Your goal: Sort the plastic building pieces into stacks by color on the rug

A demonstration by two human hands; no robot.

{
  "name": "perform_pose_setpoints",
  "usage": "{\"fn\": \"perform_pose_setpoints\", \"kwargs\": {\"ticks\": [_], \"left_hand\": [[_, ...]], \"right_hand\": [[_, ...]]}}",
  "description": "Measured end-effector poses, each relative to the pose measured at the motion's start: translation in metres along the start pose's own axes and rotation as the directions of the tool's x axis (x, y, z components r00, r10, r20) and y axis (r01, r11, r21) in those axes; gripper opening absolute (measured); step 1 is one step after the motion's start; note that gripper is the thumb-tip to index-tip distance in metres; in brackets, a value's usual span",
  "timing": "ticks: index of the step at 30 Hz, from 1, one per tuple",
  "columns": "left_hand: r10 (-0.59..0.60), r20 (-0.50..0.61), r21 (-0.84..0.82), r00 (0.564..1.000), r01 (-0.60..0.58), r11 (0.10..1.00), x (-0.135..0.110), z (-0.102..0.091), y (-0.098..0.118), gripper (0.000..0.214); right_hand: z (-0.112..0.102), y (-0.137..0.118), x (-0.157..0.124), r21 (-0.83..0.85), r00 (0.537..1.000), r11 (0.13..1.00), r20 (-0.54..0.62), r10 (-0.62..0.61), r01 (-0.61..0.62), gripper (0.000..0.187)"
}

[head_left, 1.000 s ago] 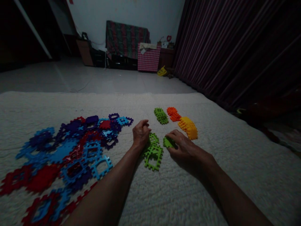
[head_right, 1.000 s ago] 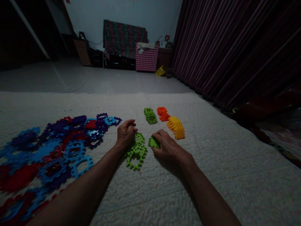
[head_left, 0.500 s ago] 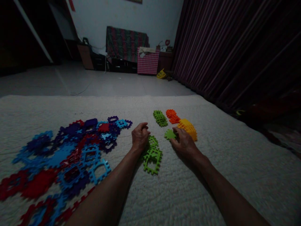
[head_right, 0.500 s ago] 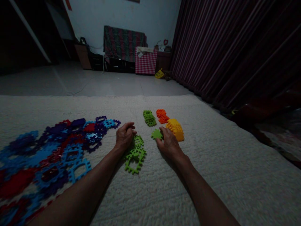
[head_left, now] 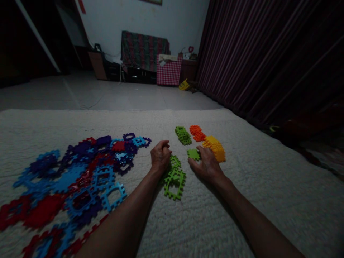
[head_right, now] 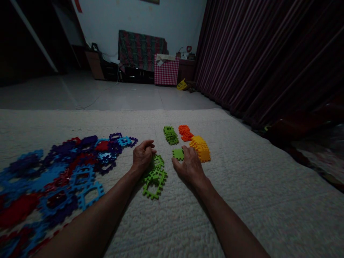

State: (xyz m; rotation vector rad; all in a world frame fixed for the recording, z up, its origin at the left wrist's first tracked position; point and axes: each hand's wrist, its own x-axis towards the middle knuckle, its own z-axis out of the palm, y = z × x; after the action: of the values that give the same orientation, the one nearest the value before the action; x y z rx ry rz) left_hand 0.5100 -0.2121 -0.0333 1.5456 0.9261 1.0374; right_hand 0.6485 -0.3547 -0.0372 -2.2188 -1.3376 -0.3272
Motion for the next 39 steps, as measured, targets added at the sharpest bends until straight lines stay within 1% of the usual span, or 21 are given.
{"fn": "perform_pose_setpoints", "kwargs": {"ticks": [3, 5, 9, 12, 15, 17, 19, 21, 25, 32, 39], "left_hand": [[0.001, 0.002, 0.01, 1.0, -0.001, 1.0, -0.001, -0.001, 0.002, 0.034], [0.002, 0.005, 0.016, 1.0, -0.002, 1.0, -0.001, -0.002, 0.004, 0.034], [0.009, 0.012, 0.019, 1.0, -0.009, 1.0, -0.002, -0.002, 0.006, 0.035], [0.017, 0.008, 0.019, 1.0, -0.017, 1.0, -0.002, -0.001, 0.004, 0.035], [0.019, 0.007, 0.018, 1.0, -0.019, 1.0, 0.0, 0.0, 0.0, 0.035], [0.026, 0.009, 0.019, 1.0, -0.026, 0.999, 0.001, 0.0, -0.002, 0.035], [0.026, 0.009, 0.021, 1.0, -0.027, 0.999, 0.001, 0.0, -0.002, 0.035], [0.018, 0.008, 0.021, 1.0, -0.018, 1.0, 0.001, 0.0, -0.001, 0.035], [0.013, 0.009, 0.017, 1.0, -0.014, 1.0, 0.0, 0.0, 0.001, 0.035], [0.019, 0.019, 0.029, 1.0, -0.019, 0.999, 0.0, 0.001, -0.001, 0.035], [0.022, 0.011, 0.026, 1.0, -0.022, 0.999, 0.001, 0.001, -0.003, 0.034]], "right_hand": [[0.003, -0.008, -0.002, -0.085, 1.0, 0.996, -0.026, -0.014, 0.012, 0.043], [0.005, -0.008, -0.004, -0.085, 0.999, 0.996, -0.034, -0.01, 0.007, 0.039], [0.006, -0.005, 0.001, 0.042, 0.999, 0.999, -0.045, 0.017, -0.015, 0.048], [0.01, -0.005, 0.018, 0.156, 0.997, 0.987, -0.058, 0.057, -0.048, 0.052], [0.021, -0.007, 0.042, 0.249, 0.985, 0.966, -0.13, 0.112, -0.077, 0.052], [0.031, -0.007, 0.053, 0.301, 0.967, 0.949, -0.196, 0.162, -0.098, 0.051], [0.041, -0.006, 0.057, 0.342, 0.951, 0.933, -0.238, 0.199, -0.109, 0.052], [0.047, -0.005, 0.057, 0.364, 0.946, 0.926, -0.252, 0.203, -0.102, 0.053], [0.049, -0.006, 0.054, 0.352, 0.951, 0.931, -0.243, 0.193, -0.099, 0.051], [0.05, -0.008, 0.057, 0.237, 0.951, 0.966, -0.262, 0.168, -0.105, 0.054], [0.049, -0.011, 0.056, 0.191, 0.953, 0.967, -0.22, 0.21, -0.169, 0.057]]}}
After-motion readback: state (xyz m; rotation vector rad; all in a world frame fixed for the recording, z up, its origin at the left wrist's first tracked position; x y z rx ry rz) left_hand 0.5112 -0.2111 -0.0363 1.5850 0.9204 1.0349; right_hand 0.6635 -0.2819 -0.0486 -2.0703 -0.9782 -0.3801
